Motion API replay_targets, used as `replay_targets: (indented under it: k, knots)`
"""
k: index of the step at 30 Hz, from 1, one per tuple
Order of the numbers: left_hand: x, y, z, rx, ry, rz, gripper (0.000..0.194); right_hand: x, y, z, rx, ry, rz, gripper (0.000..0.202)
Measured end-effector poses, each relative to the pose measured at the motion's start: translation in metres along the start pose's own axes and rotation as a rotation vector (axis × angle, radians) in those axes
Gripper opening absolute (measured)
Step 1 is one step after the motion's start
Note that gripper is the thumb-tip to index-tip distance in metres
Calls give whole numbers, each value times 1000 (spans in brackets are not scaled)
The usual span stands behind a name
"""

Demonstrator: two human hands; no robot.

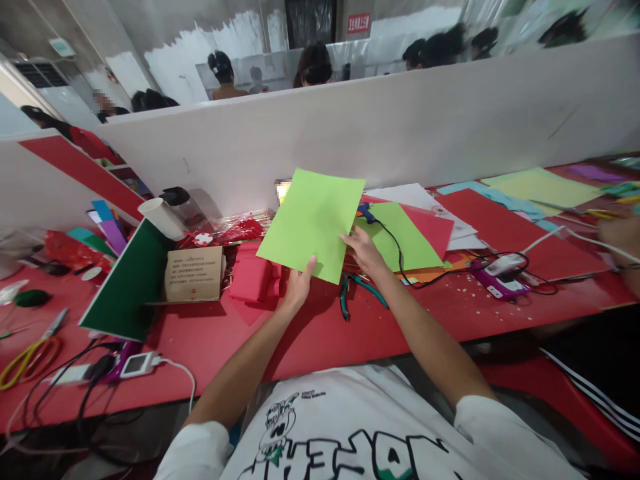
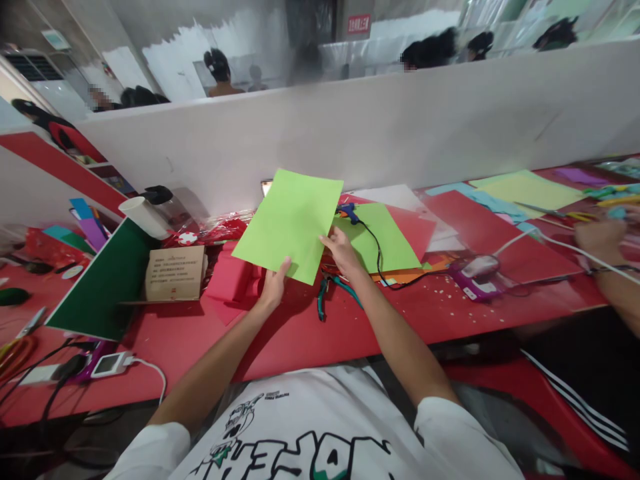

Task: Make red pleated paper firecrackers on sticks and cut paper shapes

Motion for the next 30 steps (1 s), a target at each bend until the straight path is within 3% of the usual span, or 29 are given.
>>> replay_targets:
  k: [2,4,10,12,14,18,21,23,25,28,30]
  knots:
    - [4,3,7,36,-52,6,68,-2,-11,-10,19,65,-68,66]
    - [4,4,7,90,-30,-10,69,-3,-14,-14,39,74,-75,62]
    - [-8,-13,-4,200,76,-138,58,0,3,-6,57,56,88,60]
    - [-10,-16,-10,266,118,-153,46,1,6,1,-2,24,122,58]
    - [-10,-8,-19,379,191,-91,42,3,5,9,-91,-33,141,57]
    - [-12,19,-29,501,310,114,66,3,5,11,-150,-68,182,56]
    - [-10,22,-22,487,246,189,70,2,7,6,-80,-20,163,57]
    - [-7,13,-15,460,170,178,74,0,9,6,-85,13,123,54]
    - [-3,-2,-8,428,97,106,75,-3,18,8,-239,42,144,47]
    - [1,-17,5,401,-13,32,69,-14,40,9,-728,66,256,30]
    - [1,-20,11,404,-58,13,65,-20,46,9,-1047,77,256,22]
Point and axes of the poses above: each hand's wrist, its own x-axis towards the middle knuckle, its own z-axis out of the back of the hand, y = z × x, the point moved 10 cm from there along x, towards the middle knuckle, and after that the axes turned 5 degrees about -x, right-handed, at the moved point
